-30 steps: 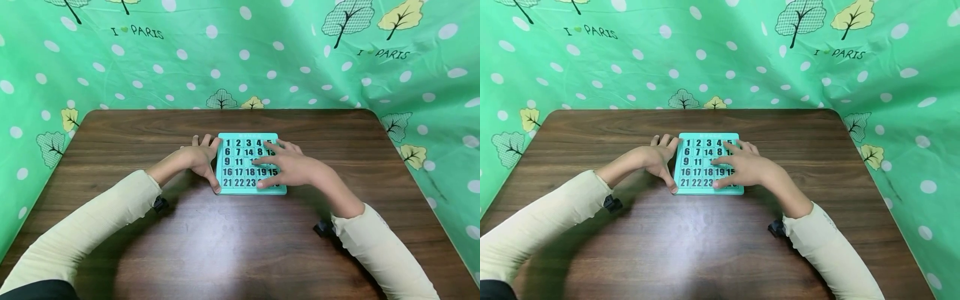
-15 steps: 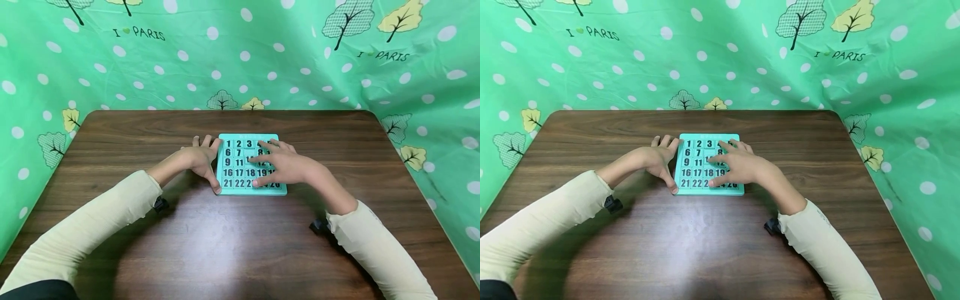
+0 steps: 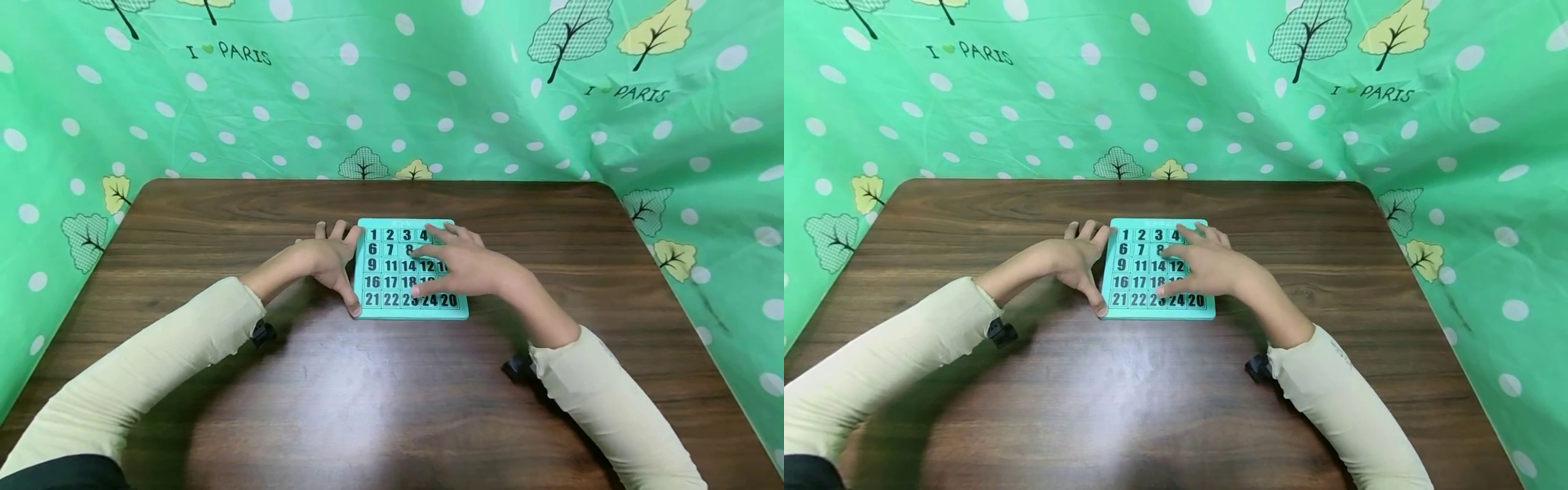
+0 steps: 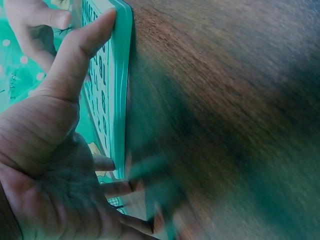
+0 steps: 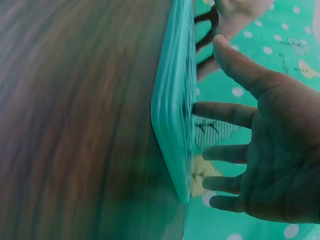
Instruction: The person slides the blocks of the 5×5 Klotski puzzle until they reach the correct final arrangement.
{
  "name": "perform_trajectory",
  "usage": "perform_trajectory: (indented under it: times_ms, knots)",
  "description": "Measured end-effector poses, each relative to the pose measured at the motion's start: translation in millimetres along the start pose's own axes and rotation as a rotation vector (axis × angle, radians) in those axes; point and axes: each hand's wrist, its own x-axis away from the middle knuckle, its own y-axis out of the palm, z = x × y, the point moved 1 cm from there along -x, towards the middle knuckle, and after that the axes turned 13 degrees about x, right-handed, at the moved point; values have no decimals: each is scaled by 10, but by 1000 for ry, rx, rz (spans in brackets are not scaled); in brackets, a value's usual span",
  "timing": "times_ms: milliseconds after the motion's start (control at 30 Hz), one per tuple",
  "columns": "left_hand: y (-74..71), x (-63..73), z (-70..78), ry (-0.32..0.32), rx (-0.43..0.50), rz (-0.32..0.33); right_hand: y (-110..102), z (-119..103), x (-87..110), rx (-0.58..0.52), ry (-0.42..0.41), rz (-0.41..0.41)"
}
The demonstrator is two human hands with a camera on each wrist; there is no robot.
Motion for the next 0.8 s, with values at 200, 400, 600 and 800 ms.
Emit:
perform_trajectory:
  times_ms: [200, 400, 600, 800]
  knots:
    - [5, -14, -8, 2, 2, 7, -22, 7, 59, -9, 3, 40]
    - [1, -15, 2, -13, -5, 1, 5, 73, 268, 5, -19, 44]
    - [-12, -11, -2, -16, -14, -2, 18, 74, 240, 9, 12, 18]
    - [-3, -8, -11, -10, -20, 2, -3, -33, 117, 21, 12, 12]
